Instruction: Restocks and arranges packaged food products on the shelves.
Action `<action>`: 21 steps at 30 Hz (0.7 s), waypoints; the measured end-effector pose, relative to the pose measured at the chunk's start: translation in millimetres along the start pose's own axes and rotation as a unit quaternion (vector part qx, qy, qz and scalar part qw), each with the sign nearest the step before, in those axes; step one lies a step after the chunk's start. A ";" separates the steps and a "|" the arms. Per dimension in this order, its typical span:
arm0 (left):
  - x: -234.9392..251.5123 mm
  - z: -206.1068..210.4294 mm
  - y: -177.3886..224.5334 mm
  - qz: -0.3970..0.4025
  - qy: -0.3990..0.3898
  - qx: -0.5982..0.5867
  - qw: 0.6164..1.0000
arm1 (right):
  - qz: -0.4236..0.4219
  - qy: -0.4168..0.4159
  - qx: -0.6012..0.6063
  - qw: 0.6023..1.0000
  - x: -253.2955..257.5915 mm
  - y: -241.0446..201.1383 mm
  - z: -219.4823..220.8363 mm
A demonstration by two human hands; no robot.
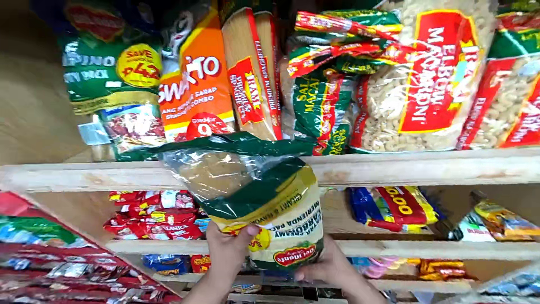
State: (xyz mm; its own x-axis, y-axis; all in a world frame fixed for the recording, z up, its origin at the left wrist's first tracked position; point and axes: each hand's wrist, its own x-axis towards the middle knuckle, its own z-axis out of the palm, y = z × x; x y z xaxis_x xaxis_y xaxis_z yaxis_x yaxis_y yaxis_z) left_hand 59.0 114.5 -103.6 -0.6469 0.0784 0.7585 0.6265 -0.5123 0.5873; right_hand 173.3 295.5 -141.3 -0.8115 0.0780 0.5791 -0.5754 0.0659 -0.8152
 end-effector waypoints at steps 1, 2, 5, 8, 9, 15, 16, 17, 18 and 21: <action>-0.4 -5.5 0.4 0.007 0.025 0.003 1.000 | 0.018 -0.009 0.041 0.999 3.2 12.0 6.7; -2.2 -10.1 0.9 0.013 0.050 0.003 0.999 | 0.029 -0.011 0.083 0.996 8.4 21.4 9.3; -7.6 -15.4 7.8 -0.018 0.166 -0.034 0.985 | 0.037 0.002 0.234 0.972 21.4 43.4 13.4; -0.9 -14.6 20.9 -0.079 0.274 -0.088 0.954 | 0.058 -0.025 0.245 0.968 20.3 57.2 37.6; 2.1 -15.7 24.2 -0.095 0.296 -0.102 0.945 | 0.075 -0.043 0.218 0.972 21.6 56.2 50.3; -0.5 -42.1 21.0 -0.076 0.354 -0.131 0.923 | 0.041 0.042 0.148 0.987 61.2 32.4 106.8; -6.7 -51.3 19.2 -0.090 0.331 -0.120 0.932 | 0.006 0.050 0.111 0.993 71.2 24.5 108.9; -16.8 -62.2 17.8 -0.120 0.287 -0.098 0.945 | -0.036 0.057 0.061 0.996 82.6 13.5 109.9; -30.1 -74.5 17.5 -0.159 0.219 -0.068 0.960 | -0.084 0.055 -0.002 0.995 95.1 1.9 108.8; -64.3 -115.6 31.5 -0.292 -0.104 0.031 0.950 | -0.260 -0.003 -0.196 0.946 133.0 -20.6 104.6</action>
State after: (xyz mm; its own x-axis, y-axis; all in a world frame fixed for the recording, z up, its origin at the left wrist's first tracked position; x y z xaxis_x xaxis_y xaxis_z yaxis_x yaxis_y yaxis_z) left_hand 70.1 -5.6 -166.5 -0.7968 0.5037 0.3336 0.2155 -0.2788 0.9359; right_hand 66.5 200.4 -48.4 -0.4310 -0.0723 0.8995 -0.8160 0.4569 -0.3542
